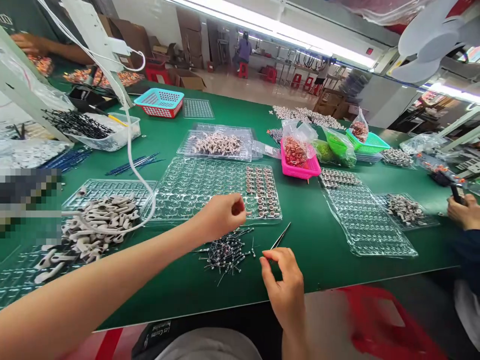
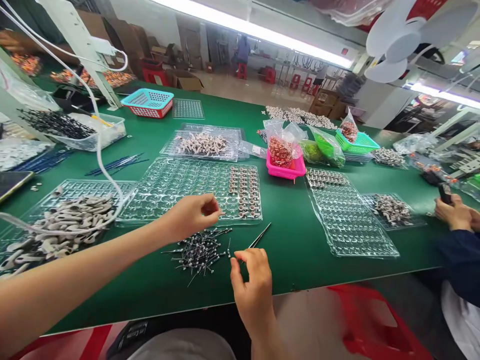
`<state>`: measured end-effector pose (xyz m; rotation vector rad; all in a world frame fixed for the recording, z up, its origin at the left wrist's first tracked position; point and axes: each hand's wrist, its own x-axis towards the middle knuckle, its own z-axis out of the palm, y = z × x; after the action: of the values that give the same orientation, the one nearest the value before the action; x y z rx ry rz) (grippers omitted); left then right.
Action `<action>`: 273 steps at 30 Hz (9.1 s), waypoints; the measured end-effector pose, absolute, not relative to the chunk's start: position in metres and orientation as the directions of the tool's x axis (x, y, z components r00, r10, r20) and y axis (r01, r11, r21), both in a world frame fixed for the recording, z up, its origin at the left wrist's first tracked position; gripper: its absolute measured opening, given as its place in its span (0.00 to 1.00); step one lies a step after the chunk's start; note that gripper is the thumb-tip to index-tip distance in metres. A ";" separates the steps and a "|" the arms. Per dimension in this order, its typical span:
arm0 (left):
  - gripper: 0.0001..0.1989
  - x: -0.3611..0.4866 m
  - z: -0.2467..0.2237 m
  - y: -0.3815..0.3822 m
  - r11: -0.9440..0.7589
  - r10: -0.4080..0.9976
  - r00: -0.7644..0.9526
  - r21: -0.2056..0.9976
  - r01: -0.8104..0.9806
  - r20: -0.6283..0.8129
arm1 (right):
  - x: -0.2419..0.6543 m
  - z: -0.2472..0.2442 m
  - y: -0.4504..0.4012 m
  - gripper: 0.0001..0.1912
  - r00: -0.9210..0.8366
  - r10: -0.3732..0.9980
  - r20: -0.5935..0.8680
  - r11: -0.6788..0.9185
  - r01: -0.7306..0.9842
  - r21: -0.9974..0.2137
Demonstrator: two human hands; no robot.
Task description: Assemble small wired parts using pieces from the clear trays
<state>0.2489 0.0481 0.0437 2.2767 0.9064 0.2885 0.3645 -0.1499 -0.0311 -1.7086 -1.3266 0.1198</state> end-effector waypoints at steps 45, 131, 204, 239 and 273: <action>0.16 0.188 0.026 0.011 -0.032 0.248 0.925 0.952 0.304 -0.287 | 0.339 -0.006 -0.134 0.11 0.108 0.870 0.482 0.286 0.686 -0.669; 0.20 0.186 0.008 -0.011 -0.092 0.450 0.887 0.982 0.165 -0.107 | 0.339 -0.043 -0.146 0.03 0.632 0.755 0.177 0.079 0.180 -0.980; 0.06 0.196 -0.008 -0.015 -0.661 0.454 0.827 0.748 0.064 0.331 | 0.338 -0.029 -0.141 0.03 0.413 0.862 0.293 0.058 0.496 -0.867; 0.08 0.197 -0.005 -0.018 -0.710 0.412 0.751 0.698 -0.090 0.516 | 0.340 -0.032 -0.141 0.12 0.391 0.814 0.430 0.240 0.447 -0.862; 0.18 0.097 0.036 0.072 -0.637 0.764 0.551 0.256 0.727 0.336 | 0.344 -0.034 -0.141 0.07 0.359 0.826 0.435 0.174 0.571 -0.802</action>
<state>0.0965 0.0717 0.0358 2.6890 1.2952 0.6478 0.3442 -0.1406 -0.0341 -1.5068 -1.3207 0.2871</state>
